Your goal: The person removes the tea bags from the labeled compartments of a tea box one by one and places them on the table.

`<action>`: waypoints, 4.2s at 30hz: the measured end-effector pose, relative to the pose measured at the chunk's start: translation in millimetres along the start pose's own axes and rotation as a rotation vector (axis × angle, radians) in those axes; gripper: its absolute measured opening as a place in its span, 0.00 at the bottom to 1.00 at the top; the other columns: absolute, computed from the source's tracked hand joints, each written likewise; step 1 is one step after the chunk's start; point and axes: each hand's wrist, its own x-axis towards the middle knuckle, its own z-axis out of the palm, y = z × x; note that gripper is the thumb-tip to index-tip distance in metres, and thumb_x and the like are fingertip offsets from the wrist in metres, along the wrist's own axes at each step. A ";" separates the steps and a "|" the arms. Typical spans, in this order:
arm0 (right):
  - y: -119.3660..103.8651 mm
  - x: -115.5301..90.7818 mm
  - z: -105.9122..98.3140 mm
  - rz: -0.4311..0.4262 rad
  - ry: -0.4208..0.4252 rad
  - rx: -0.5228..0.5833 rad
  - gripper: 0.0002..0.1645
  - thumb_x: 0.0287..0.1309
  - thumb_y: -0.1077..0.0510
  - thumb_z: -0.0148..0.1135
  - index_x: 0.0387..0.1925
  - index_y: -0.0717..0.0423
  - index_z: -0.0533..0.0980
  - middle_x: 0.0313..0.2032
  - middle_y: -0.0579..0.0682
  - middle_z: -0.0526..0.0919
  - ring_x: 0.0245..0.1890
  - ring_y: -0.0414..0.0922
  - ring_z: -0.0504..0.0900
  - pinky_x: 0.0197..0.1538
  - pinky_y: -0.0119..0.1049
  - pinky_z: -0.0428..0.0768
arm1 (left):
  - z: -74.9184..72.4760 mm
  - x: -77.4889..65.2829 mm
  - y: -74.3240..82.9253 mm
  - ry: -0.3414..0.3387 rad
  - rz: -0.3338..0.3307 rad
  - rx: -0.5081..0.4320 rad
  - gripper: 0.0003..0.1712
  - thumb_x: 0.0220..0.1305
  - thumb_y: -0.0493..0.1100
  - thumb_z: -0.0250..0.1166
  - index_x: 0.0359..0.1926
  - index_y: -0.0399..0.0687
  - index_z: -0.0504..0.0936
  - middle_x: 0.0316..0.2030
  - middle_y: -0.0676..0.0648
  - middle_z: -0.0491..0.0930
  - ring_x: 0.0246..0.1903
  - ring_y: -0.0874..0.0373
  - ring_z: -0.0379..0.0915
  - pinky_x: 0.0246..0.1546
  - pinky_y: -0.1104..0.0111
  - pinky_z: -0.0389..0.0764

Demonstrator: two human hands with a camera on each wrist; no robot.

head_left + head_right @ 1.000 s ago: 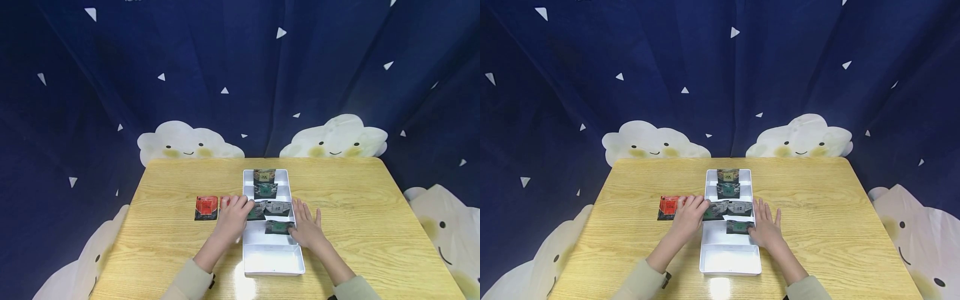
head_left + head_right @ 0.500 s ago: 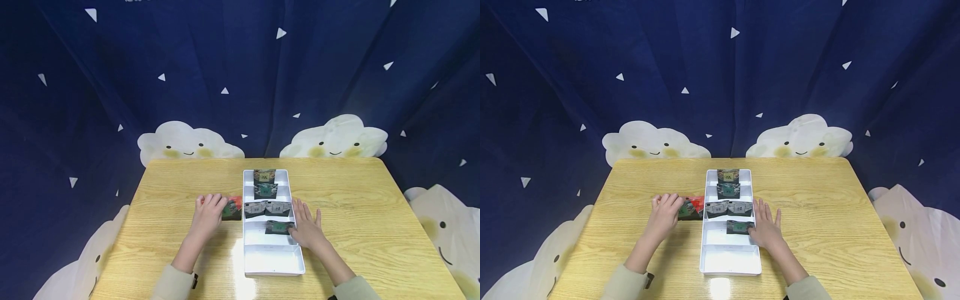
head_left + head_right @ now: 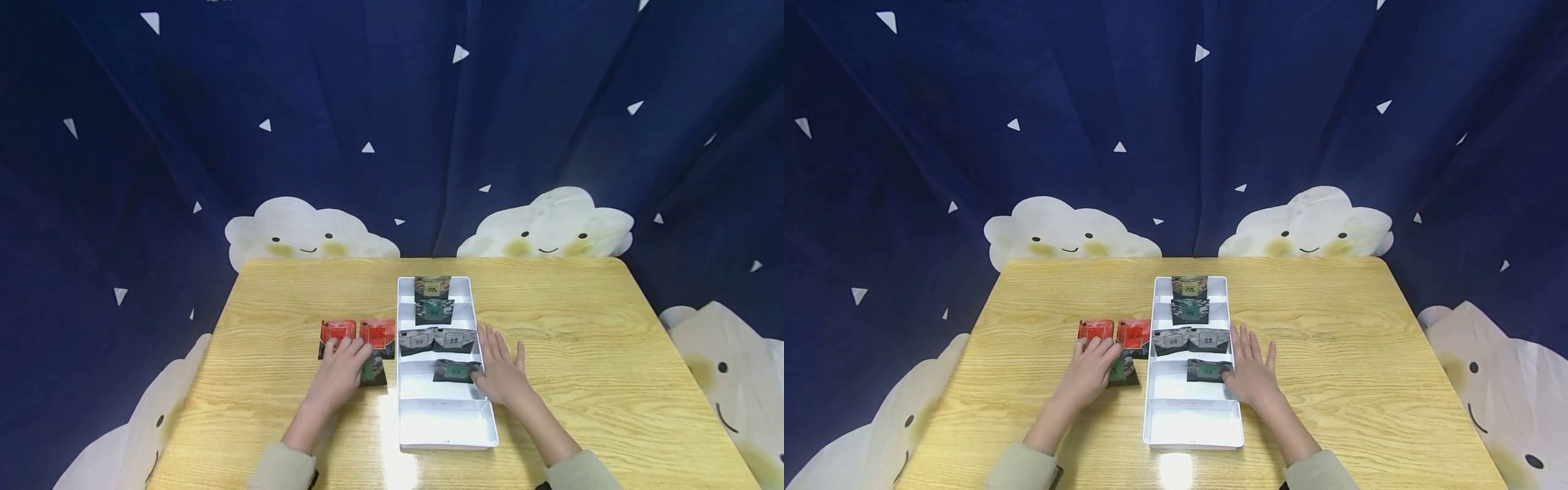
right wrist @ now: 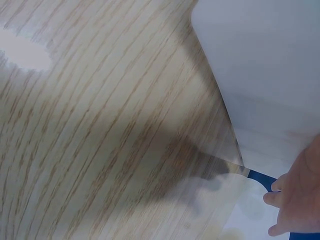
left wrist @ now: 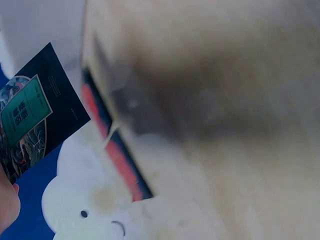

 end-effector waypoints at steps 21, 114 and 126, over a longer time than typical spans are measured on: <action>-0.3 -0.7 -0.7 0.000 0.001 -0.003 0.52 0.51 0.50 0.53 0.70 0.60 0.38 0.69 0.63 0.41 0.68 0.61 0.44 0.62 0.64 0.30 | 68.1 -3.6 14.7 -0.098 -0.058 0.048 0.11 0.63 0.36 0.46 0.42 0.56 0.70 0.41 0.51 0.71 0.43 0.53 0.64 0.51 0.51 0.64; 0.6 -1.1 3.8 -0.020 0.048 -0.007 0.50 0.51 0.51 0.53 0.70 0.62 0.41 0.69 0.64 0.44 0.67 0.62 0.46 0.61 0.65 0.32 | 44.4 71.3 124.4 0.061 0.284 0.228 0.11 0.63 0.54 0.52 0.45 0.63 0.70 0.43 0.58 0.69 0.42 0.62 0.66 0.49 0.63 0.66; 1.3 0.4 4.9 -0.015 0.046 -0.006 0.51 0.51 0.52 0.53 0.70 0.61 0.40 0.69 0.64 0.43 0.67 0.63 0.45 0.61 0.65 0.31 | 44.4 71.2 127.3 0.018 0.295 0.237 0.11 0.61 0.48 0.51 0.45 0.62 0.70 0.46 0.58 0.70 0.44 0.62 0.65 0.50 0.63 0.66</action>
